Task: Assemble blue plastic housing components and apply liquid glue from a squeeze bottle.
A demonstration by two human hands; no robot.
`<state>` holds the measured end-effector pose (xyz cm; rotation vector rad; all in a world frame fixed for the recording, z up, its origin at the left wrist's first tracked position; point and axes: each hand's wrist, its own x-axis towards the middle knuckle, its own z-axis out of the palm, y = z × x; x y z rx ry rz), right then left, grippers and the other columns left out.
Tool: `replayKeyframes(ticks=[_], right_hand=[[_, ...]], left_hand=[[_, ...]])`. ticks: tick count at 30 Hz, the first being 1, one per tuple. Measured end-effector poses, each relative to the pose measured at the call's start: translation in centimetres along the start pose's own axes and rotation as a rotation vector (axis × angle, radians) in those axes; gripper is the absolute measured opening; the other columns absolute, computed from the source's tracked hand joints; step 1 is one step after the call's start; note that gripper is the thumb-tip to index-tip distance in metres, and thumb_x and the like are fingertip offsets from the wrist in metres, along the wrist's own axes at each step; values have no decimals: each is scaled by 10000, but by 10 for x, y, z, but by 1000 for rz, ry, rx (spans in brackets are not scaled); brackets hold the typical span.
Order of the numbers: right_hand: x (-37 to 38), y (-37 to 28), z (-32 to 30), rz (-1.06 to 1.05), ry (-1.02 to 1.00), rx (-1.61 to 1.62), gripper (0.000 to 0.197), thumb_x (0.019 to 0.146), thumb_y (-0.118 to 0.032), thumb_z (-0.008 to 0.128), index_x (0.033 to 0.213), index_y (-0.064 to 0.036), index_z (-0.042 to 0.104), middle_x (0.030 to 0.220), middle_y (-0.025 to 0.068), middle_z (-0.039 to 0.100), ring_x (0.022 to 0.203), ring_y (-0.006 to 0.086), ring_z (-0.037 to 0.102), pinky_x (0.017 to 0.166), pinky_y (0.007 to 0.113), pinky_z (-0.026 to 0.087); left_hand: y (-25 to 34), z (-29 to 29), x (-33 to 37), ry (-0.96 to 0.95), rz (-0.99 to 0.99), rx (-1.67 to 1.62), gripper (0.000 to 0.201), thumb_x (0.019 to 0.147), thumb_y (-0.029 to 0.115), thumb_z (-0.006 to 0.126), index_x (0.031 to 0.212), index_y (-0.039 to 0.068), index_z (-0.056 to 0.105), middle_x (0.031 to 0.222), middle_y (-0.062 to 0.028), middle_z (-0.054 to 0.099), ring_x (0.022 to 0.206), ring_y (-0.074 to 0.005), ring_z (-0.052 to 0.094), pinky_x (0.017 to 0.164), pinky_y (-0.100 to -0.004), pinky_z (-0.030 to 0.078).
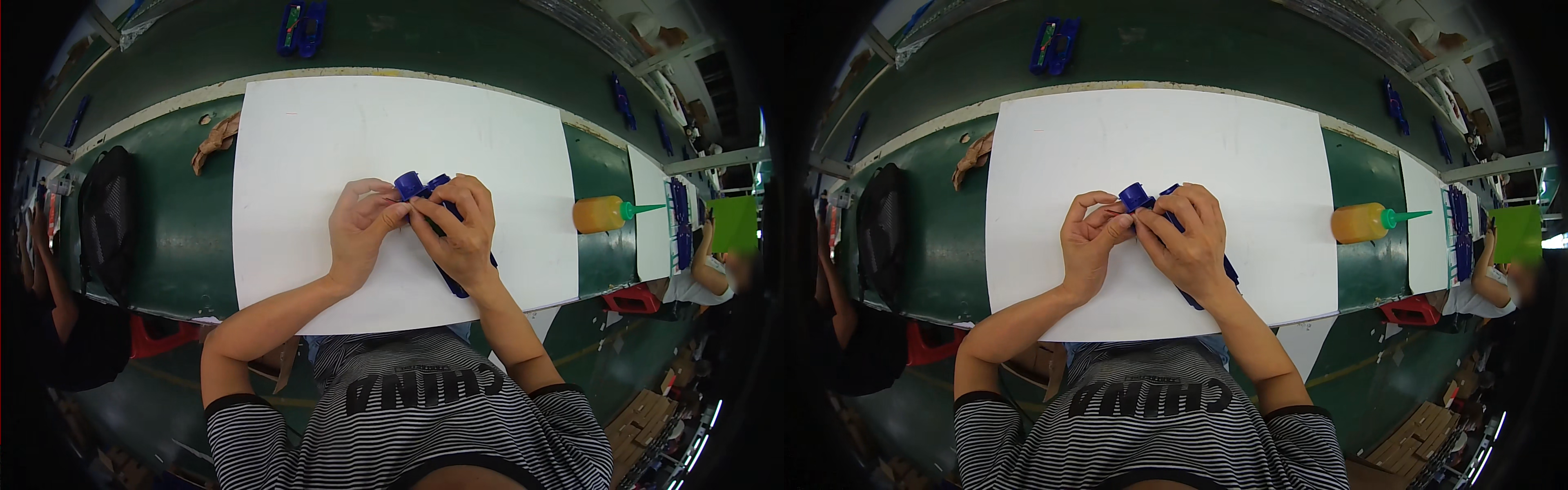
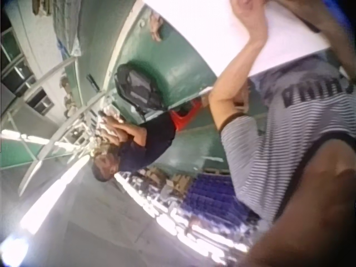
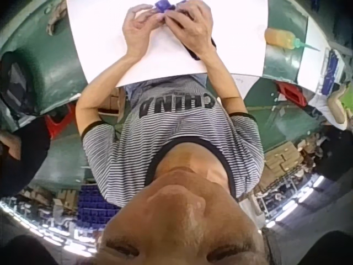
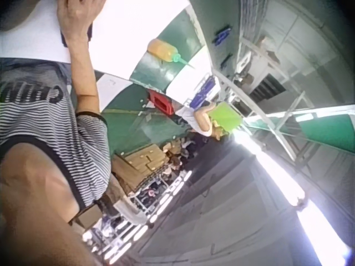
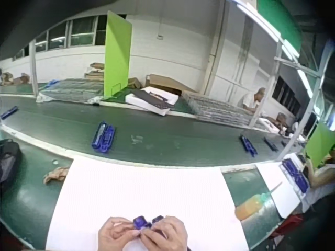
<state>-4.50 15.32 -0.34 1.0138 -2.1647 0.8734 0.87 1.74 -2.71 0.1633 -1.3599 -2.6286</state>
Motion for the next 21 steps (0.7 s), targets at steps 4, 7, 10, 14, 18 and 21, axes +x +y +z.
replayKeyframes(ticks=[4, 7, 10, 14, 18, 21], right_hand=[[-1, -1, 1, 26, 10, 33, 178, 603, -64, 727, 764, -105, 663, 797, 3, 534, 849, 219, 516, 769, 356, 431], [-2, 0, 3, 34, 9, 31, 181, 601, -65, 729, 765, -106, 663, 798, 5, 525, 841, 217, 516, 784, 367, 431], [0, -1, 2, -17, -21, -3, 167, 613, -73, 725, 764, -113, 666, 797, 10, 511, 832, 215, 512, 813, 374, 434], [1, -6, -1, -35, -74, -26, 152, 630, -84, 718, 770, -125, 672, 791, 10, 496, 829, 202, 508, 838, 381, 436], [6, -8, -3, 3, -122, -36, 145, 650, -92, 714, 786, -129, 679, 790, 14, 500, 824, 181, 514, 849, 389, 440], [8, -6, -10, 208, -157, 157, 142, 684, -85, 708, 821, -110, 684, 812, 36, 545, 803, 176, 540, 810, 338, 457]], left_hand=[[-2, 0, -2, 17, 6, 19, 197, 853, 26, 578, 1025, 23, 481, 926, -77, 599, 863, -139, 609, 759, -299, 546], [-1, 0, -2, 52, -43, -8, 138, 873, 65, 563, 991, 29, 503, 900, -68, 604, 853, -135, 609, 758, -299, 546], [-2, -6, 1, 51, -121, -50, 95, 900, 117, 532, 954, 42, 509, 893, -59, 606, 838, -134, 610, 755, -309, 536], [12, -3, 4, 76, -302, -168, 118, 924, 167, 490, 926, 49, 499, 927, -76, 596, 860, -163, 599, 784, -326, 499], [13, -4, 8, 130, -382, -156, 111, 936, 175, 462, 904, 74, 494, 892, -56, 602, 855, -151, 599, 812, -316, 483], [6, -9, 13, 125, -321, -130, 126, 939, 186, 455, 931, 63, 479, 936, -71, 597, 876, -160, 597, 823, -329, 479]])
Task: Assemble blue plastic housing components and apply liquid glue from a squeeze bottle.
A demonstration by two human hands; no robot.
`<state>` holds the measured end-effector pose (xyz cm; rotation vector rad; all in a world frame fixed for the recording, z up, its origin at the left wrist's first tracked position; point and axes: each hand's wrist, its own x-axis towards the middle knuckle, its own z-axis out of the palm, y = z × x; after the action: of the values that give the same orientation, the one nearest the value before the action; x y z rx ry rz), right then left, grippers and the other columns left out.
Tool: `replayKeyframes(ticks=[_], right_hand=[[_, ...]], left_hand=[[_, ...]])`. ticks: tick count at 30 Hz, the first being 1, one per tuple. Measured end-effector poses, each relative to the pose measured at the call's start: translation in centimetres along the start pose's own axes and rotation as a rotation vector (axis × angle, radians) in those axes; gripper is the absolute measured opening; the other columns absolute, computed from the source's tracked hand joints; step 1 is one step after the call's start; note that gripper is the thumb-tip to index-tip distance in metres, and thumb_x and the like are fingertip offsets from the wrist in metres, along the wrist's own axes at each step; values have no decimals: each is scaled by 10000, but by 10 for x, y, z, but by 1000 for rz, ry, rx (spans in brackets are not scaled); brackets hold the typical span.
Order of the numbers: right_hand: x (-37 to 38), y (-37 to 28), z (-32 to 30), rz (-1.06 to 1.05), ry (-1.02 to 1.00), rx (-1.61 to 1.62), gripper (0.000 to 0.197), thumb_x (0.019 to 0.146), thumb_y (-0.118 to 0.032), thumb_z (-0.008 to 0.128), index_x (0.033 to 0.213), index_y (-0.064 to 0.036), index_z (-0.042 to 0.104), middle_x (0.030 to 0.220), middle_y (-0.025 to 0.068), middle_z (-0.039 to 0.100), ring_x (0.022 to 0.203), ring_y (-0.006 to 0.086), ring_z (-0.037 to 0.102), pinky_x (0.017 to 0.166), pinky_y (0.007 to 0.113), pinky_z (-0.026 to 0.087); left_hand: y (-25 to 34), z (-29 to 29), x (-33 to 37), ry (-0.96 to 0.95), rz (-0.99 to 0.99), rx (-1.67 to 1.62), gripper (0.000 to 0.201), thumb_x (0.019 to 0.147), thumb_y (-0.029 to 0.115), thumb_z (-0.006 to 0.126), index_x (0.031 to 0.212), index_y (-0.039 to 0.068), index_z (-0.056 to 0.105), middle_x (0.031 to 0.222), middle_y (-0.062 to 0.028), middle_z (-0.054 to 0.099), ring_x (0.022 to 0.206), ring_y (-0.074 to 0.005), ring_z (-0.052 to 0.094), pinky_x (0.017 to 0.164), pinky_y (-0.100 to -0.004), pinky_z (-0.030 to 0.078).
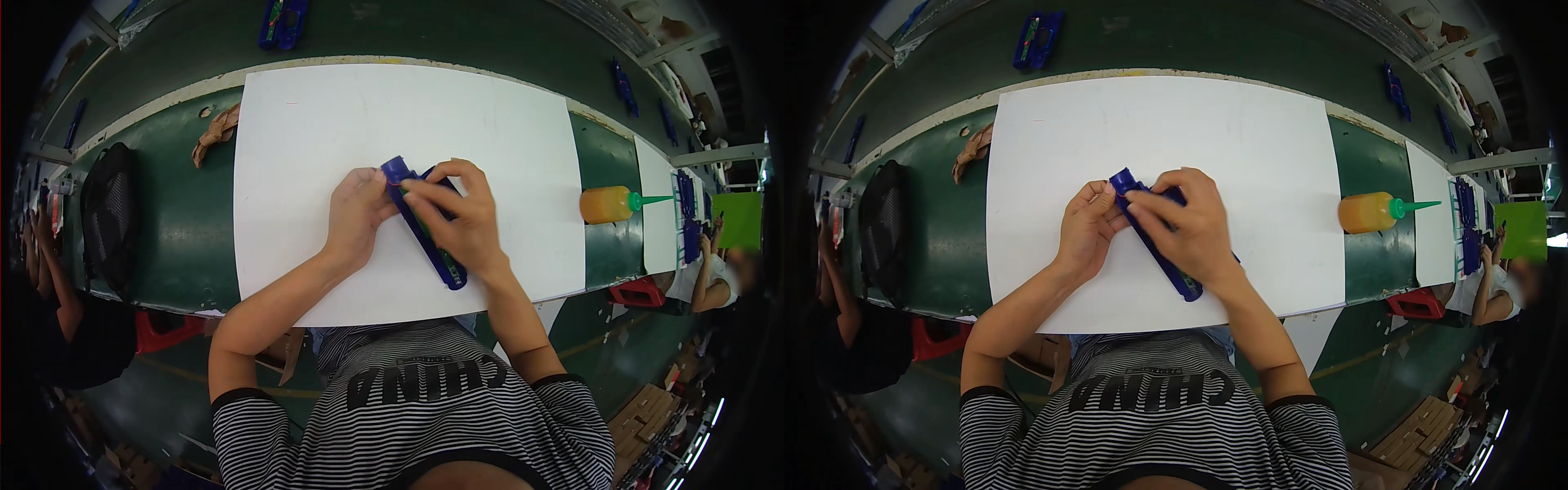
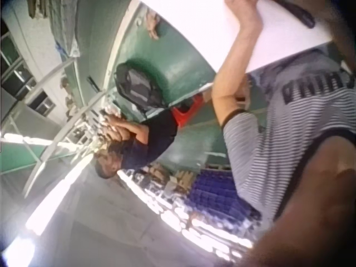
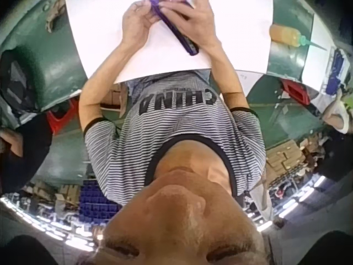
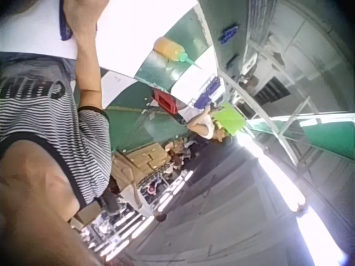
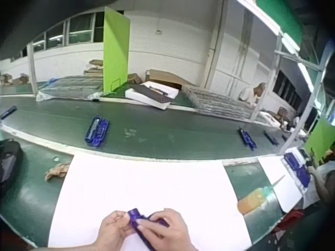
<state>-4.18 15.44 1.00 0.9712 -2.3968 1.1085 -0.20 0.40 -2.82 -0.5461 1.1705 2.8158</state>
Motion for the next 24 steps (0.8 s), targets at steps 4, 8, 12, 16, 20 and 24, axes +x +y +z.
replayKeyframes(ticks=[4, 8, 12, 16, 20, 24], right_hand=[[1, 22, -39, 300, 95, 121, 197, 750, -139, 704, 921, -49, 662, 821, 98, 620, 687, 181, 602, 623, 261, 482], [-25, 18, -52, 437, -393, -164, 349, 752, -275, 698, 1006, -48, 621, 827, 91, 612, 677, 189, 614, 591, 292, 486], [-51, 4, -21, 361, -141, -94, 356, 764, -215, 684, 1026, 6, 587, 826, 97, 576, 607, 223, 585, 546, 314, 473], [-44, -5, -12, 558, -76, 304, 340, 794, -151, 668, 1077, 14, 575, 857, 92, 561, 674, 144, 552, 585, 254, 446], [-50, -14, -1, 603, -2, 625, 330, 831, -104, 633, 1129, 18, 557, 913, 76, 543, 772, 96, 521, 641, 223, 430], [-52, -24, 6, 680, 78, 833, 389, 854, -81, 608, 1198, 47, 480, 945, 48, 545, 877, 99, 540, 748, 222, 459]], left_hand=[[10, 8, 3, 7, -40, 45, 142, 940, 201, 454, 949, 59, 467, 981, -86, 589, 910, -167, 589, 842, -335, 470], [13, 7, -2, -11, -42, 118, 236, 911, 227, 516, 1042, 37, 465, 1004, -83, 581, 951, -158, 567, 871, -325, 450], [10, 16, -5, -74, 28, 391, 382, 826, 201, 648, 1100, -4, 481, 1036, -96, 564, 969, -160, 540, 860, -320, 433], [11, 17, -4, -146, -79, 280, 362, 811, 150, 655, 1110, 11, 505, 1021, -72, 568, 959, -139, 532, 837, -286, 429], [13, 21, -9, -281, -164, 89, 439, 843, 127, 602, 1229, 10, 429, 1166, -113, 537, 1045, -170, 532, 900, -327, 444], [11, 23, -13, -354, -206, 5, 465, 874, 142, 544, 1281, 7, 364, 1230, -160, 497, 1118, -224, 508, 942, -370, 437]])
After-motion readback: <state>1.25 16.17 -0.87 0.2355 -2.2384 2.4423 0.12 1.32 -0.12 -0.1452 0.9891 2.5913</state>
